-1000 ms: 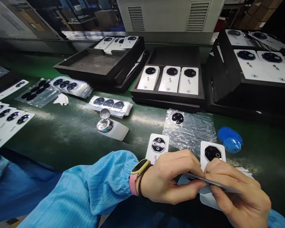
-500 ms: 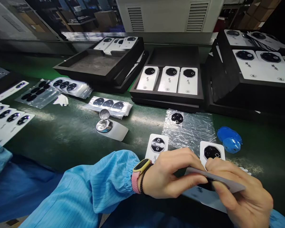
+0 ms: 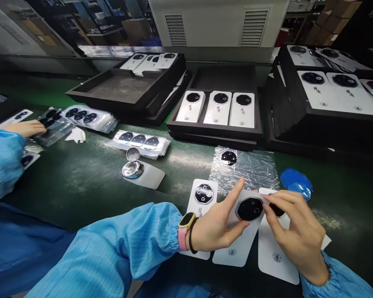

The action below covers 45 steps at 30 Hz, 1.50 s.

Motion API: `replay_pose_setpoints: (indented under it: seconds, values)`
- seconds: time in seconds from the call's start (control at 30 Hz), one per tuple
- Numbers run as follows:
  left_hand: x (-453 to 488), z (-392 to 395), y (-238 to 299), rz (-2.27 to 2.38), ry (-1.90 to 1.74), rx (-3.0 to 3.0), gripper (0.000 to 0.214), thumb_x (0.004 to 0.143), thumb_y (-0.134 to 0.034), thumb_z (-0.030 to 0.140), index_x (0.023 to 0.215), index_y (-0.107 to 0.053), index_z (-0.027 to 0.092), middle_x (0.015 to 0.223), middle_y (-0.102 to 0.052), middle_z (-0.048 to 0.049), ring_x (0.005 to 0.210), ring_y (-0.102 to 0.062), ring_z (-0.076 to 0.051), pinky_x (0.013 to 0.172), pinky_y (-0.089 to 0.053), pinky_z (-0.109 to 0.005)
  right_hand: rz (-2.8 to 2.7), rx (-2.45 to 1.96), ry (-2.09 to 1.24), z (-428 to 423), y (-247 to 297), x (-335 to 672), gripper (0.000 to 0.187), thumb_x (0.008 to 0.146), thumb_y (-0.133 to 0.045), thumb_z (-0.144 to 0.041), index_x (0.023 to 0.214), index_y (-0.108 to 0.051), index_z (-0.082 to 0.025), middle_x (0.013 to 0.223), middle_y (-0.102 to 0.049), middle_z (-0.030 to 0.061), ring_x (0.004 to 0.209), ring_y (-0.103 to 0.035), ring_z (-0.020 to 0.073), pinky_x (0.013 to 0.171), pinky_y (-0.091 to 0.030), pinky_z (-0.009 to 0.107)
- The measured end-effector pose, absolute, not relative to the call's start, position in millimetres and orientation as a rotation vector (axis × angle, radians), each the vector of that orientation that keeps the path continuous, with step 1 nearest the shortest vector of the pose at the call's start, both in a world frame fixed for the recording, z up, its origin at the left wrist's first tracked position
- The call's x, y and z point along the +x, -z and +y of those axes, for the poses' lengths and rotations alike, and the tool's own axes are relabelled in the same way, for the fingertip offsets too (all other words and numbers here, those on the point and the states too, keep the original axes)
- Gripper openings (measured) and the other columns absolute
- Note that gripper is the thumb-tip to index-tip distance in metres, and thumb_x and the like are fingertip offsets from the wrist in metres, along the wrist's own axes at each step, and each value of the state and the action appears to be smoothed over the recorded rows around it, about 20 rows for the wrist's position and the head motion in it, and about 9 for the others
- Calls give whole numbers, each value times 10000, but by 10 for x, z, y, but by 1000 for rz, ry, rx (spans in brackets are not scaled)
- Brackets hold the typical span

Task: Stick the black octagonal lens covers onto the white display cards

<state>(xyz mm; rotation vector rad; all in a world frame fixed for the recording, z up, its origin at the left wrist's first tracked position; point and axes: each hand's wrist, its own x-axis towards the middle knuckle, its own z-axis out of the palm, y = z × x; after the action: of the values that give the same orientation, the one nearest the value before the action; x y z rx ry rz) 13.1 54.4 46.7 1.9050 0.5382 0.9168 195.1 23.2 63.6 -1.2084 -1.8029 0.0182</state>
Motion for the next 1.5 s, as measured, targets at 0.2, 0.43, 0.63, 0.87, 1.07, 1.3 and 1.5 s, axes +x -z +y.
replay_pose_setpoints:
  seconds: [0.2, 0.43, 0.63, 0.87, 1.07, 1.3, 1.5]
  values:
    - [154, 535, -460, 494, -1010, 2054, 804, 873, -499, 70, 1479, 12, 210, 1387, -447, -152, 1190, -540, -244, 961, -515, -314, -1900, -1162, 108, 148, -667, 1912, 310, 764, -638, 50, 1000, -623, -149, 863, -627, 73, 818, -589, 209, 672, -515, 355]
    - [200, 526, -444, 399, -1055, 2116, 766, 878, -452, 29, 1475, 5, 176, 1415, -405, -167, 1288, -433, -231, 1014, -473, -314, -1854, -1152, 13, 134, -684, 1880, 291, 776, -621, 50, 984, -606, -154, 881, -630, 68, 829, -611, 196, 698, -534, 344]
    - [202, 533, -401, 350, -1060, 2164, 780, 854, -431, -33, 1474, -11, 185, 1434, -373, -176, 1324, -379, -228, 1000, -480, -320, -1810, -1299, -172, 113, -719, 1848, 172, 871, -541, -61, 982, -559, -192, 892, -609, 42, 844, -603, 169, 750, -528, 297]
    - [206, 544, -378, 345, -1056, 2198, 788, 856, -415, -29, 1474, 15, 202, 1439, -362, -184, 1318, -385, -257, 970, -508, -352, -1813, -1346, -228, 88, -734, 1844, 121, 896, -505, -106, 943, -540, -212, 885, -584, 33, 851, -594, 166, 747, -527, 277]
    - [210, 556, -431, 408, -1038, 2074, 772, 864, -464, 16, 1477, -46, 231, 1438, -381, -130, 1309, -407, -230, 1046, -442, -346, -1748, -1350, -254, 90, -700, 1868, 156, 885, -517, -105, 973, -558, -228, 923, -590, 32, 880, -591, 168, 770, -521, 282]
    - [171, 568, -506, 462, -906, 1670, 840, 846, -570, 102, 1458, -60, 367, 1358, -465, -61, 1215, -504, -258, 1041, -434, -429, -1428, -1338, -663, 106, -797, 1994, 156, 872, -547, -224, 1015, -589, -272, 861, -598, 18, 719, -605, 157, 633, -531, 264]
    - [174, 558, -609, 437, -807, 1361, 819, 811, -585, 107, 1430, -128, 387, 1116, -580, -14, 989, -607, -202, 903, -517, -392, -1426, -1349, -1132, 104, -898, 2018, 129, 873, -541, -308, 815, -631, -236, 599, -605, -16, 531, -596, 139, 501, -500, 216]
